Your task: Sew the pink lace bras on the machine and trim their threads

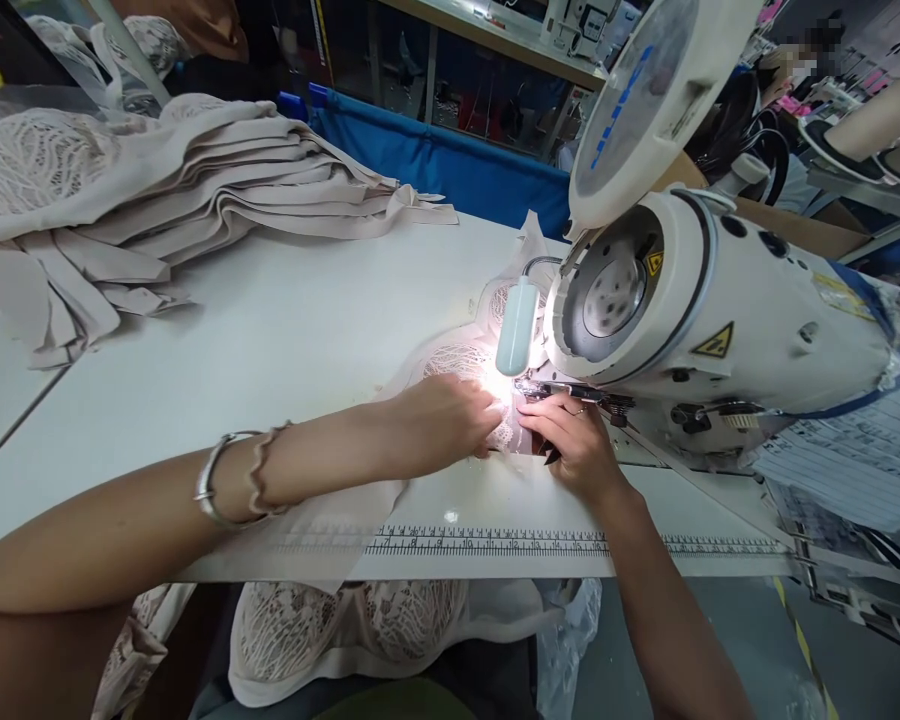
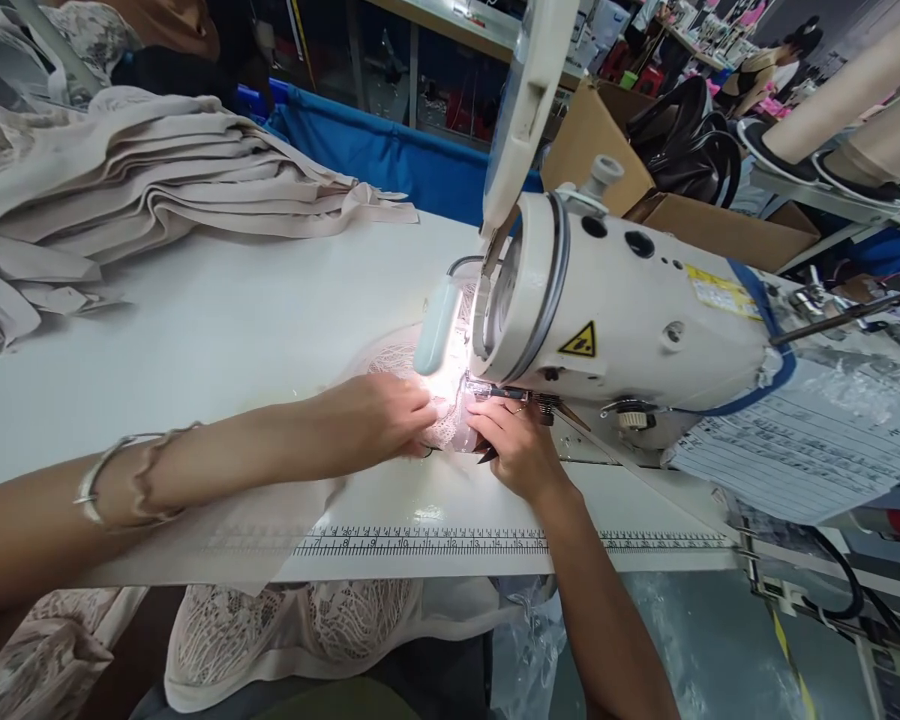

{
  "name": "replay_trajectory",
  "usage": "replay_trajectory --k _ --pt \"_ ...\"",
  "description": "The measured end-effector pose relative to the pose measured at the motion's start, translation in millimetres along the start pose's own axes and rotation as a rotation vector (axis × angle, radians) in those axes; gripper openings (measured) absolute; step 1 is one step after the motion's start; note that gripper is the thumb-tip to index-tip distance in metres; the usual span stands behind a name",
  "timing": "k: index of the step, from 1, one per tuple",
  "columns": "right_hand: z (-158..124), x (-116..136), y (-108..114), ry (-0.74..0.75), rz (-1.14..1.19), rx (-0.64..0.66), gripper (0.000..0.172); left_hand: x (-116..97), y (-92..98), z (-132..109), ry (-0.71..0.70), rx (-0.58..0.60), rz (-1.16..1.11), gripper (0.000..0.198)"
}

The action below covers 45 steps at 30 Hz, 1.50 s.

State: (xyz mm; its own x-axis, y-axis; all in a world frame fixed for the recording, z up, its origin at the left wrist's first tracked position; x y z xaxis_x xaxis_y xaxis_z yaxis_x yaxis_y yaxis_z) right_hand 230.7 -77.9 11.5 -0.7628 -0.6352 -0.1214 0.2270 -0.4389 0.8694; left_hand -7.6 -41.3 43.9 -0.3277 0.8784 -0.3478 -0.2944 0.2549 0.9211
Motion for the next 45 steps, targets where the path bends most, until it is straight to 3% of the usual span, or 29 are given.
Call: replay_trajectory --k 5,7,9,12,16,21,28,35,40,45 --pt "-2.5 -0.4 -3.2 -0.026 0.050 -0.024 0.035 3.4 13.3 -9.8 -0.051 0.177 -0.188 0.042" --pt "-3.2 -0.8 -3.9 -0.030 0.061 -0.027 0.036 6.5 11.3 -2.7 -0.010 0.130 -0.253 0.051" --pt "-3.2 -0.8 -4.1 -0.029 0.064 -0.030 0.039 7.4 5.4 6.1 0.009 0.002 -0.202 0.045" --pt "-1.9 -0.3 -3.0 -0.014 0.036 -0.064 0.037 5.6 -7.9 13.7 -0.144 -0.108 -0.094 0.025" --pt "0.2 0.7 0.1 0.000 0.021 -0.072 0.029 10.1 -20.8 11.6 -0.258 -0.090 -0.058 0.029" --pt "0.6 1.1 2.2 -0.004 0.042 -0.043 0.032 17.2 -23.3 10.0 -0.201 -0.099 0.055 0.027" --pt "0.4 1.4 0.5 -0.001 0.000 -0.057 0.023 18.5 -33.5 12.1 -0.123 -0.154 0.127 0.016" --pt "0.8 3.6 2.2 -0.014 0.021 -0.082 0.022 17.5 -30.3 13.3 -0.050 -0.174 0.279 0.023" --pt "5.0 6.1 6.3 0.010 0.024 -0.116 0.017 6.5 -29.4 12.6 -0.256 -0.094 0.071 0.029" --pt "5.6 6.3 8.2 -0.002 0.010 -0.114 0.018 5.4 -36.0 10.6 -0.202 -0.094 -0.044 0.022"
Point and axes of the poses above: each hand's wrist, its own z-axis towards the middle knuckle, its own y-axis out of the back of the hand, x = y × z, the point moved 1 cm from there along z, towards the middle knuckle, and after that the axes turned 14 degrees about -z, right-handed, at the moved point
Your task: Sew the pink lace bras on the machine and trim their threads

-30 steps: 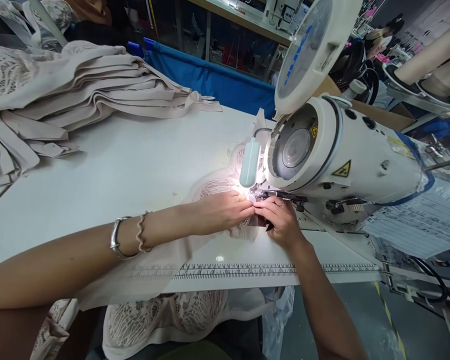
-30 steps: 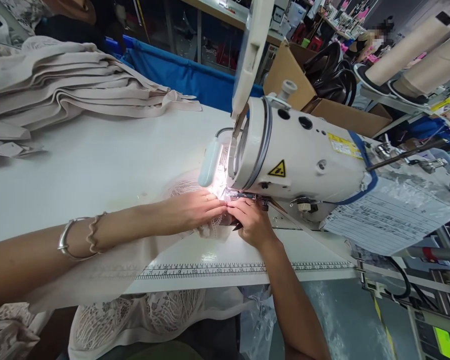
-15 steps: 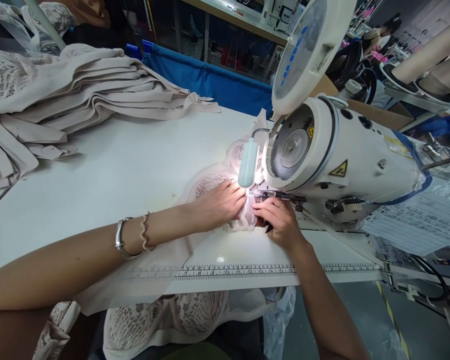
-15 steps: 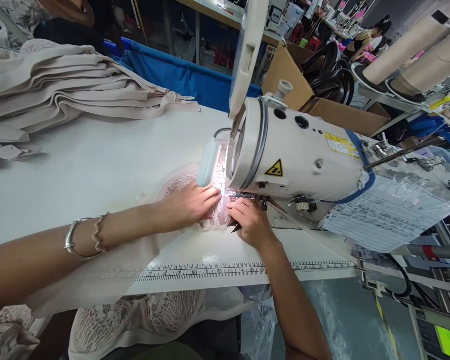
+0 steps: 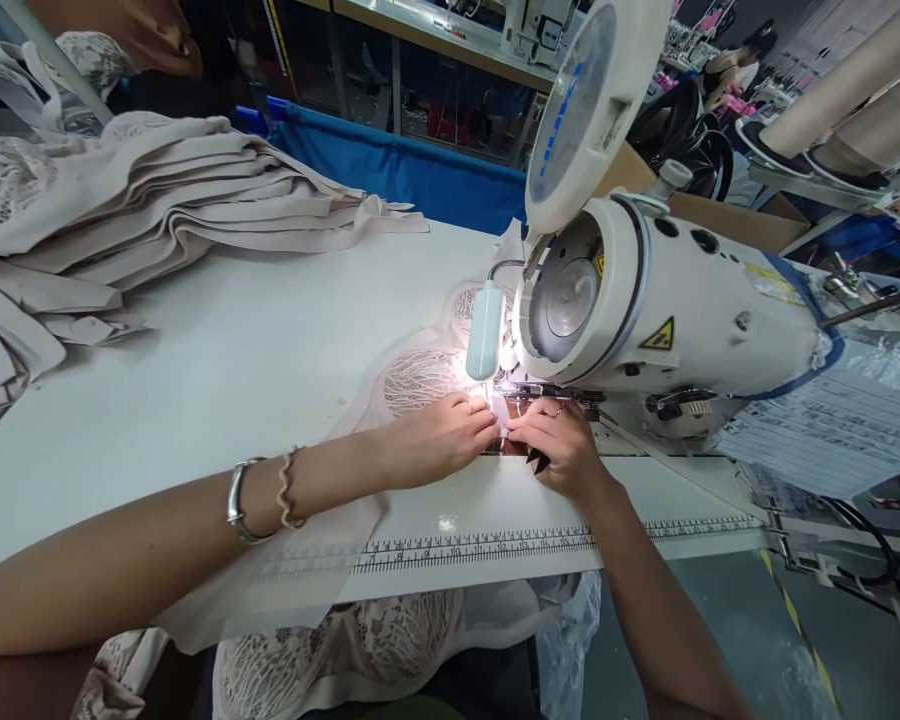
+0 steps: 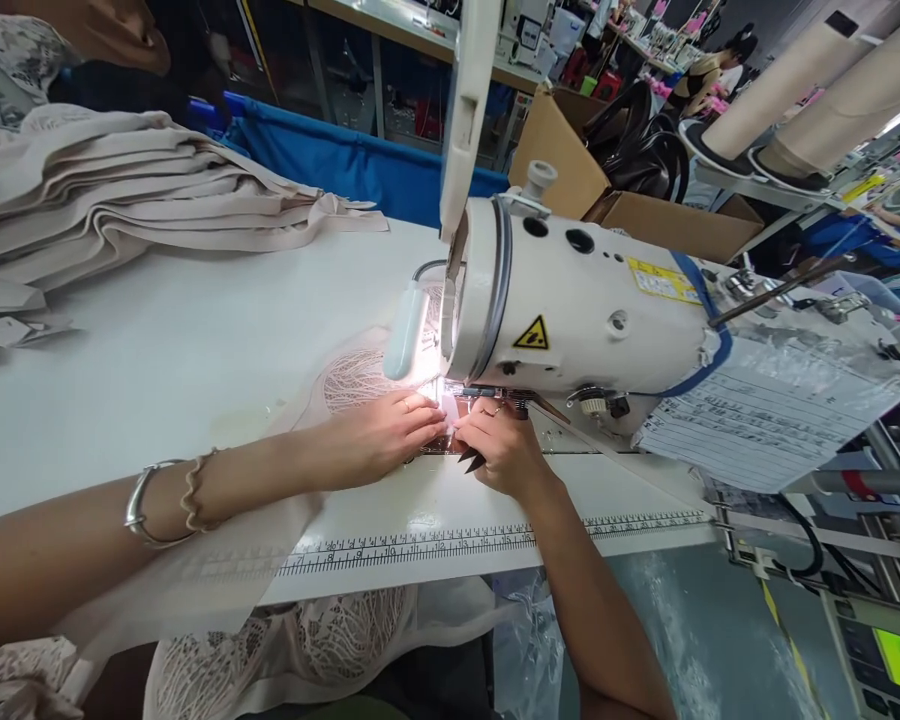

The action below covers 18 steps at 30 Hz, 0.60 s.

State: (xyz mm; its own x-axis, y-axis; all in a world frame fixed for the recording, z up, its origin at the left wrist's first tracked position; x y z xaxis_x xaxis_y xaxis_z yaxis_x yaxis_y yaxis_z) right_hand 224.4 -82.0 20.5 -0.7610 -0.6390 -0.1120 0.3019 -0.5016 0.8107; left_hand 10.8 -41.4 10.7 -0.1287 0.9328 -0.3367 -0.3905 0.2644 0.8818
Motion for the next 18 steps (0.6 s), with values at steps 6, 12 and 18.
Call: replay_trajectory --k 6,12,18 --pt "1.1 -0.1 1.4 -0.014 -0.012 0.016 0.021 6.4 -4.5 -2.4 0.024 -0.048 -0.009 0.037" --pt "-0.9 -2.0 -0.3 -0.028 -0.028 0.016 0.026 12.5 -3.5 -1.5 0.036 -0.050 -0.014 0.047" --pt "-6.8 -6.4 -6.1 -0.034 -0.050 0.038 0.041 17.2 2.6 0.6 0.086 -0.016 -0.026 0.048"
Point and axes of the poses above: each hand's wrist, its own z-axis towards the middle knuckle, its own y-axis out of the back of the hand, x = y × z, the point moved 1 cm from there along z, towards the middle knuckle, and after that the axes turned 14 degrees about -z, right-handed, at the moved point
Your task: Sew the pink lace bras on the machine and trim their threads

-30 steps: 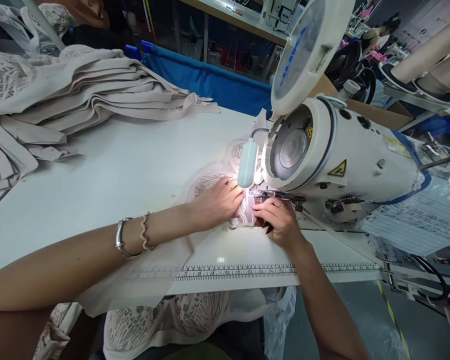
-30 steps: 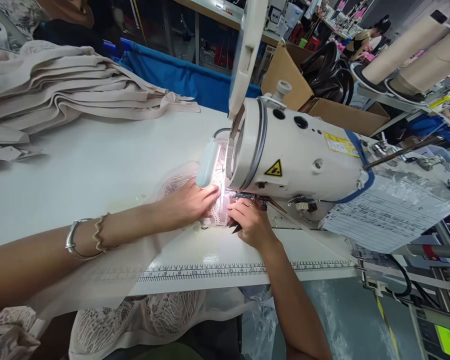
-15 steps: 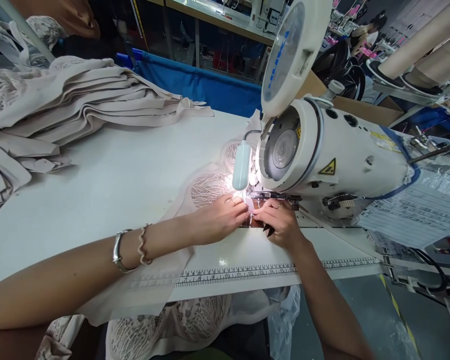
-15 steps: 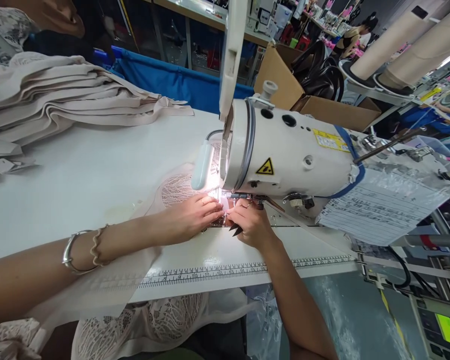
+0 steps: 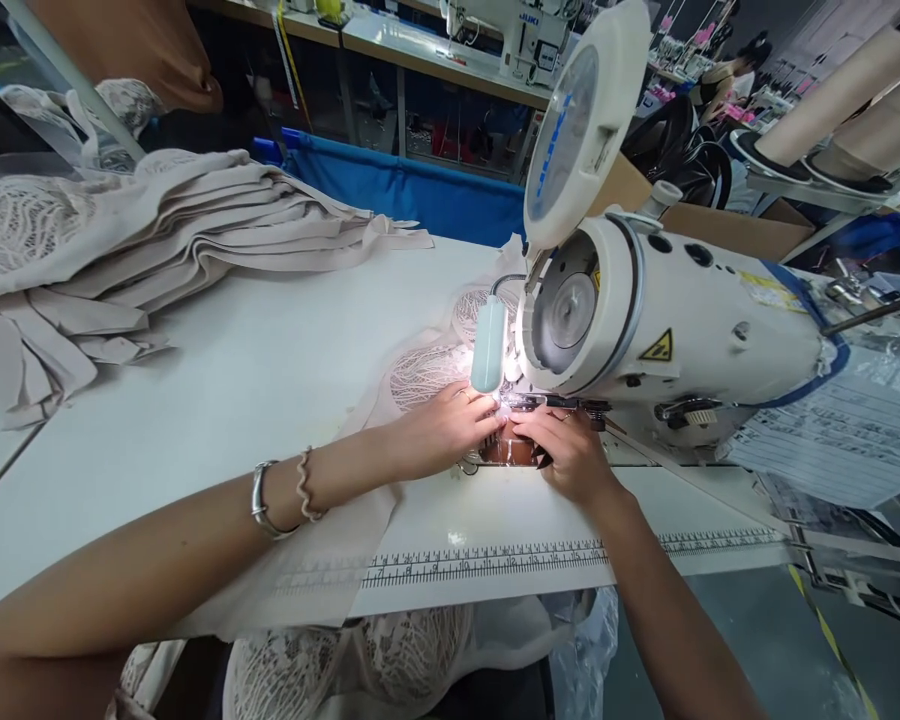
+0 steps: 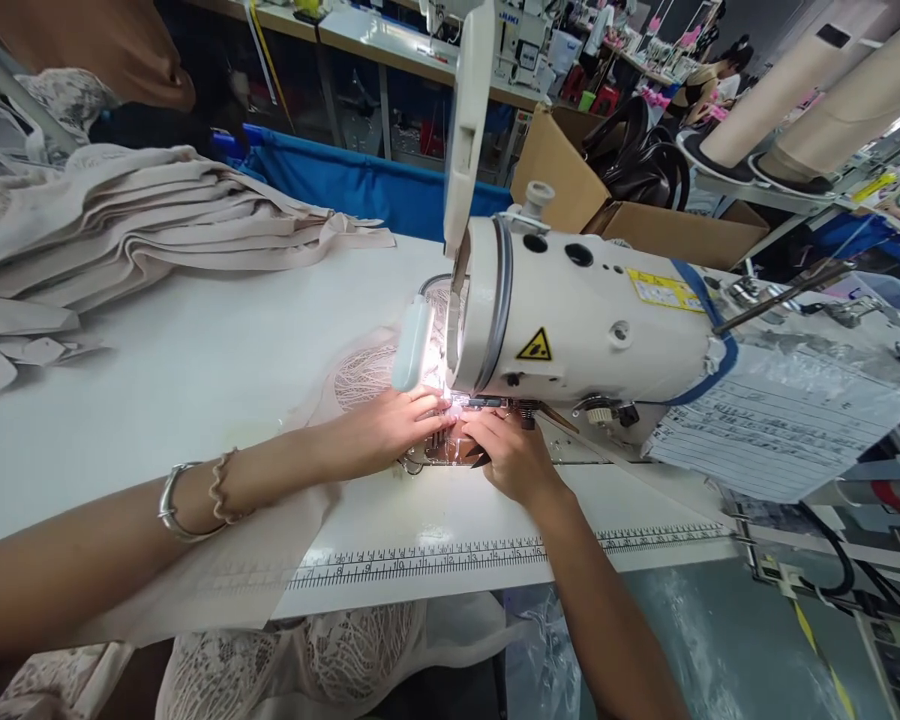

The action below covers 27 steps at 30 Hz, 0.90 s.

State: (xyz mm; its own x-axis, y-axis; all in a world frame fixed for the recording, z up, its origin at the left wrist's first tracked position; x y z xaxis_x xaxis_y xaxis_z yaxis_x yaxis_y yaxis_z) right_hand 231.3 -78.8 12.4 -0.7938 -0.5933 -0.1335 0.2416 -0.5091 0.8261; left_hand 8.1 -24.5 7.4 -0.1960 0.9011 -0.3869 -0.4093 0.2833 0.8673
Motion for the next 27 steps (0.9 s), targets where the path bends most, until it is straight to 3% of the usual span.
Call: replay_trajectory --k 6,12,18,22,27 --pt "-3.8 -1.3 -4.3 -0.039 -0.010 0.089 0.047 4.2 4.9 2.0 0.041 0.003 -0.019 0.039" --pt "-4.9 -1.0 -5.6 -0.046 -0.032 0.076 0.052 15.5 5.0 1.8 0.025 -0.011 -0.010 0.046" --pt "-7.0 -2.7 -5.4 -0.041 -0.013 0.101 0.052 20.2 13.5 3.5 0.081 -0.054 -0.068 0.034" --pt "-7.2 -2.5 -6.4 -0.047 -0.006 0.098 0.049 22.5 7.6 4.2 0.167 -0.097 -0.132 0.030" --pt "0.7 -1.5 -0.4 -0.023 0.030 0.058 0.043 36.1 -1.1 2.2 0.441 -0.233 -0.039 0.025"
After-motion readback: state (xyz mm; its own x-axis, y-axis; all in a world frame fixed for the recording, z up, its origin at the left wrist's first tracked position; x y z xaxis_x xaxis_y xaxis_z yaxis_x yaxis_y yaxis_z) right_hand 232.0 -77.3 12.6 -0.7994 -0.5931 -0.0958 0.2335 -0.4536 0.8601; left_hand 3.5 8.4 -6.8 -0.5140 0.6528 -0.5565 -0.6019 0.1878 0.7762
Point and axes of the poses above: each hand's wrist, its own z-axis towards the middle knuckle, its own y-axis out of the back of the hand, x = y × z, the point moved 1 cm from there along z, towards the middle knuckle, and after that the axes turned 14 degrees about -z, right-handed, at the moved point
